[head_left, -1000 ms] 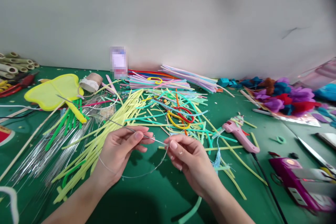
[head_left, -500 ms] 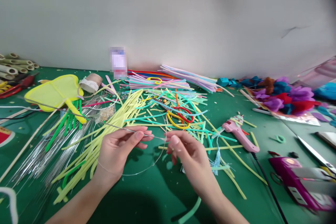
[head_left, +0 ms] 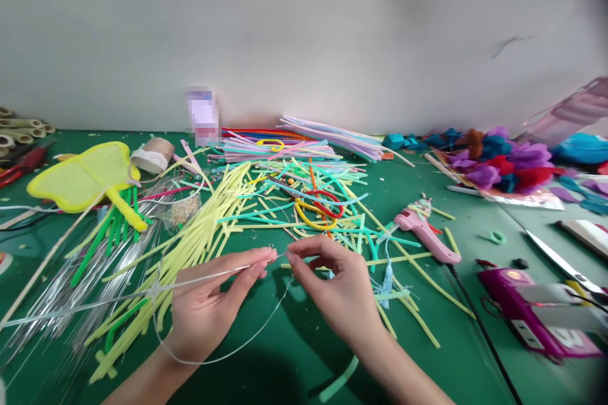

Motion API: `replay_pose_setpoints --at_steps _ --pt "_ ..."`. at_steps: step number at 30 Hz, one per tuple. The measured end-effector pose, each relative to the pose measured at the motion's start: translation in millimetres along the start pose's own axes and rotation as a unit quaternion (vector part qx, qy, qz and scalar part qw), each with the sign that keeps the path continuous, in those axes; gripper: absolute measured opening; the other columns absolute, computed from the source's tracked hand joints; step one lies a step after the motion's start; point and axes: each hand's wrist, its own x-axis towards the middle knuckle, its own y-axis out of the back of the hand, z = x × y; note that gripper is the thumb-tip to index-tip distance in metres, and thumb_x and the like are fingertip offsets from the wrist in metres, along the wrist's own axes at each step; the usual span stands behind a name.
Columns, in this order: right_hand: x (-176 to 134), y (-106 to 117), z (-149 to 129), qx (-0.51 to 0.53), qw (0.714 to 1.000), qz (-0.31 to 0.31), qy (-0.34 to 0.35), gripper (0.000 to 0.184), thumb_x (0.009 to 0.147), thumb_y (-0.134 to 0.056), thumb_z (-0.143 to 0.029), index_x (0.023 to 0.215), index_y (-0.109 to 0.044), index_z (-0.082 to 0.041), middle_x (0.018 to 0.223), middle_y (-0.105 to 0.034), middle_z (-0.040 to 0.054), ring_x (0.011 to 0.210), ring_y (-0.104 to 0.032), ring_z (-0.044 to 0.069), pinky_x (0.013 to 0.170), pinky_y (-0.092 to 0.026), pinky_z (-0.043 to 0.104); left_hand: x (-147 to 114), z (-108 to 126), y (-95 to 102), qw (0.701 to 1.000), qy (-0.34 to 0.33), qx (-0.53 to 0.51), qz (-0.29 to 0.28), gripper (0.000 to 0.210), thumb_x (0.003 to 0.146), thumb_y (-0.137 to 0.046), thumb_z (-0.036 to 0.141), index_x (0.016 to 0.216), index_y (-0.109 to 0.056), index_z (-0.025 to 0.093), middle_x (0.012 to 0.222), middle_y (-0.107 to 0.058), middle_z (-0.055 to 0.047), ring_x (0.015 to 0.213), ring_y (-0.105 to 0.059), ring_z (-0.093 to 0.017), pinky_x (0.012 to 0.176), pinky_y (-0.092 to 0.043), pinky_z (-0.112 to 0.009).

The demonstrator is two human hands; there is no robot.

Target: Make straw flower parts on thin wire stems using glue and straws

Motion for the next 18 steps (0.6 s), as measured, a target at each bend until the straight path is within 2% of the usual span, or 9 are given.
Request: replay_pose_setpoints --at_steps 4,8,9,11,14,16,18 --pt "1.5 4.6 -1.2 0.059 0.997 -0.023 -0.047 0.013 0.082 -0.075 -0.030 0.090 -0.072 -0.022 0.084 -0.074 0.0042 0.077 -0.069 0.018 0.062 -0.050 0.027 3.0 -1.6 1.3 1.000 0.018 -0.006 -0.018 0.008 0.082 -0.077 0.024 0.088 -0.083 0.026 0.086 -0.082 -0.002 0.065 -0.077 -0.020 0.067 -0.064 -0.028" --pt "5.9 11.8 0.6 0.209 0.961 -0.082 -0.161 0.058 0.064 -0.090 -0.032 0.111 -0.056 -0.024 0.095 -0.072 0.0018 0.076 -0.068 0.016 0.062 -0.054 0.027 8.3 -3.2 1.9 0.997 0.063 -0.033 -0.008 0.008 0.083 -0.076 0.026 0.088 -0.082 0.025 0.085 -0.082 -0.002 0.069 -0.078 -0.020 0.067 -0.065 -0.027" --pt "7.2 12.8 1.4 0.219 0.954 -0.093 -0.184 0.063 0.061 -0.092 -0.033 0.111 -0.055 -0.023 0.099 -0.071 0.0024 0.075 -0.068 0.015 0.063 -0.055 0.027 9.0 -3.3 1.6 0.997 0.065 -0.034 -0.004 0.008 0.083 -0.077 0.026 0.088 -0.082 0.024 0.084 -0.082 -0.002 0.070 -0.078 -0.020 0.067 -0.065 -0.027" --pt "9.3 12.5 3.5 0.188 0.955 -0.109 -0.200 0.054 0.061 -0.091 -0.037 0.102 -0.061 -0.020 0.096 -0.070 0.0031 0.071 -0.065 0.013 0.060 -0.053 0.026 9.2 -3.2 0.7 0.998 0.061 -0.031 -0.003 0.008 0.083 -0.077 0.025 0.088 -0.082 0.024 0.084 -0.082 -0.002 0.068 -0.077 -0.020 0.066 -0.065 -0.027" --pt "11.3 7.9 7.3 0.096 0.977 -0.098 -0.164 0.030 0.071 -0.083 -0.038 0.081 -0.065 -0.017 0.077 -0.067 0.0025 0.066 -0.060 0.013 0.055 -0.047 0.025 6.7 -4.2 -0.2 0.999 0.039 -0.017 -0.020 0.008 0.082 -0.077 0.023 0.088 -0.083 0.024 0.085 -0.082 -0.002 0.065 -0.077 -0.020 0.066 -0.065 -0.027" --pt "12.1 4.8 9.6 0.056 0.986 -0.078 -0.135 0.023 0.074 -0.078 -0.035 0.073 -0.063 -0.018 0.072 -0.067 0.0029 0.066 -0.059 0.015 0.054 -0.045 0.025 5.2 -6.9 0.6 0.999 0.015 -0.002 -0.038 0.010 0.082 -0.077 0.021 0.089 -0.083 0.024 0.086 -0.082 -0.002 0.066 -0.077 -0.020 0.066 -0.065 -0.027" --pt "12.7 3.5 11.4 0.050 0.989 -0.070 -0.123 0.022 0.074 -0.076 -0.033 0.067 -0.060 -0.018 0.075 -0.070 0.0044 0.068 -0.061 0.016 0.054 -0.044 0.025 5.2 -11.2 2.4 0.998 -0.010 0.010 -0.065 0.012 0.084 -0.075 0.020 0.092 -0.082 0.024 0.087 -0.082 -0.002 0.066 -0.077 -0.020 0.065 -0.065 -0.026"
